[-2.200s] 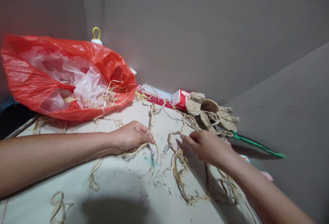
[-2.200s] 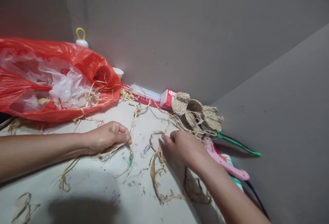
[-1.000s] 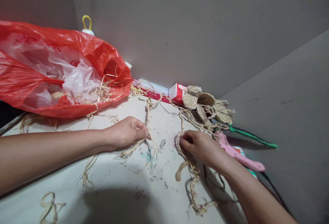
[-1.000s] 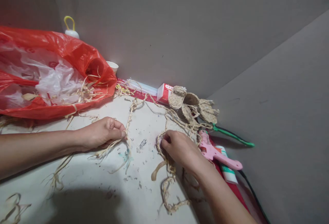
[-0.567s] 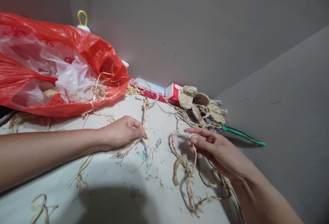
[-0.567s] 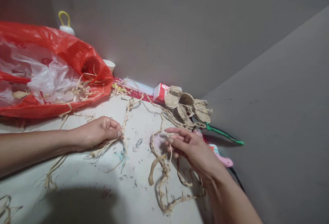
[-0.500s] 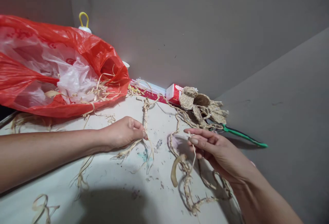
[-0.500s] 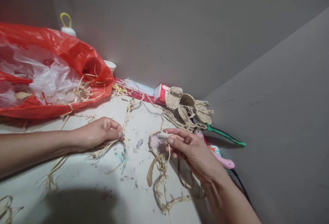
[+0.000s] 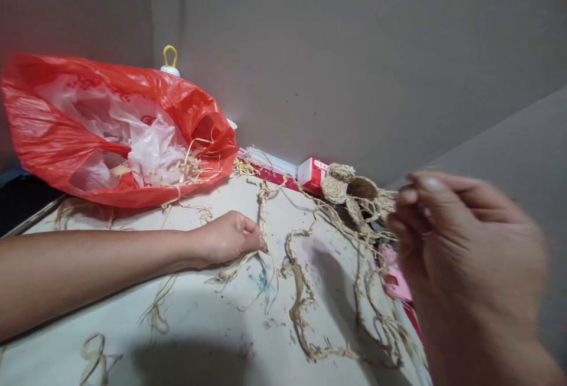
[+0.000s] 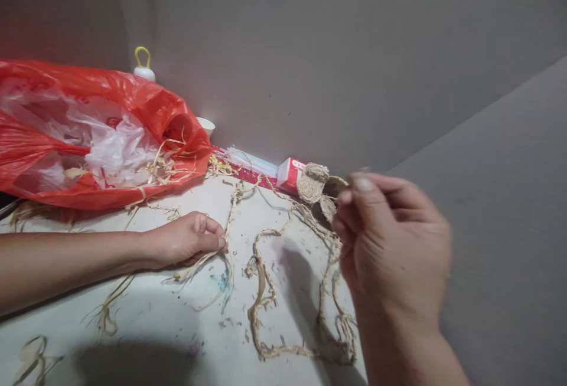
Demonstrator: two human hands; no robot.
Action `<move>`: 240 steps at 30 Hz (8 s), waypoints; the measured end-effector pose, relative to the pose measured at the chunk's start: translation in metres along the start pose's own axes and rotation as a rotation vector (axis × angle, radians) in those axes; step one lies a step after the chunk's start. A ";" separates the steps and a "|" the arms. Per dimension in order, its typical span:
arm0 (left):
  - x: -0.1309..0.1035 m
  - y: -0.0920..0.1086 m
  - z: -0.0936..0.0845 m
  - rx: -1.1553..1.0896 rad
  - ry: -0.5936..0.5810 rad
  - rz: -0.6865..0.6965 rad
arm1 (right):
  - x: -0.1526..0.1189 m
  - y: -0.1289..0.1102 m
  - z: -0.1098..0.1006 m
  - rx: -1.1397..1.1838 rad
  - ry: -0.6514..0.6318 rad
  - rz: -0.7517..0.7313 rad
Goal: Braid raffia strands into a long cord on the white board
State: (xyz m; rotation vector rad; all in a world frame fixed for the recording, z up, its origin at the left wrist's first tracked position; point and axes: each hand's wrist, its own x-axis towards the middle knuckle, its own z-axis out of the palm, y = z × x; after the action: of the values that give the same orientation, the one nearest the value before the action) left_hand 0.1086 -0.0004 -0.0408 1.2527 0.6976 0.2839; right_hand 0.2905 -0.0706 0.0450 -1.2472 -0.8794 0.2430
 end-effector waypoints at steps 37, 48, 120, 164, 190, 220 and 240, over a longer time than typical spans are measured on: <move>0.005 -0.013 0.001 -0.025 -0.038 0.172 | -0.055 0.063 0.012 0.038 -1.013 0.921; 0.004 -0.008 -0.002 0.165 -0.009 0.125 | -0.054 0.060 0.009 -0.494 -1.132 0.238; 0.001 0.007 -0.006 0.251 -0.049 -0.112 | -0.045 0.063 0.008 -0.079 -1.176 0.756; -0.003 0.001 0.000 0.198 0.138 0.004 | -0.080 0.031 0.019 -0.239 -1.031 0.668; 0.002 0.000 -0.001 -0.100 -0.034 0.022 | -0.048 0.062 0.015 -0.080 -0.760 0.736; 0.000 0.016 -0.010 0.472 -0.170 0.124 | -0.062 0.063 0.021 -0.007 -0.755 0.922; -0.018 -0.008 0.022 0.819 0.104 0.139 | -0.081 0.059 0.026 0.193 -0.662 0.921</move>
State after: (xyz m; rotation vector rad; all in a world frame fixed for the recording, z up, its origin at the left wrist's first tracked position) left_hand 0.1070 -0.0298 -0.0388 2.0822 0.8537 0.1771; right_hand 0.2355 -0.0807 -0.0426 -1.3315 -0.7373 1.5043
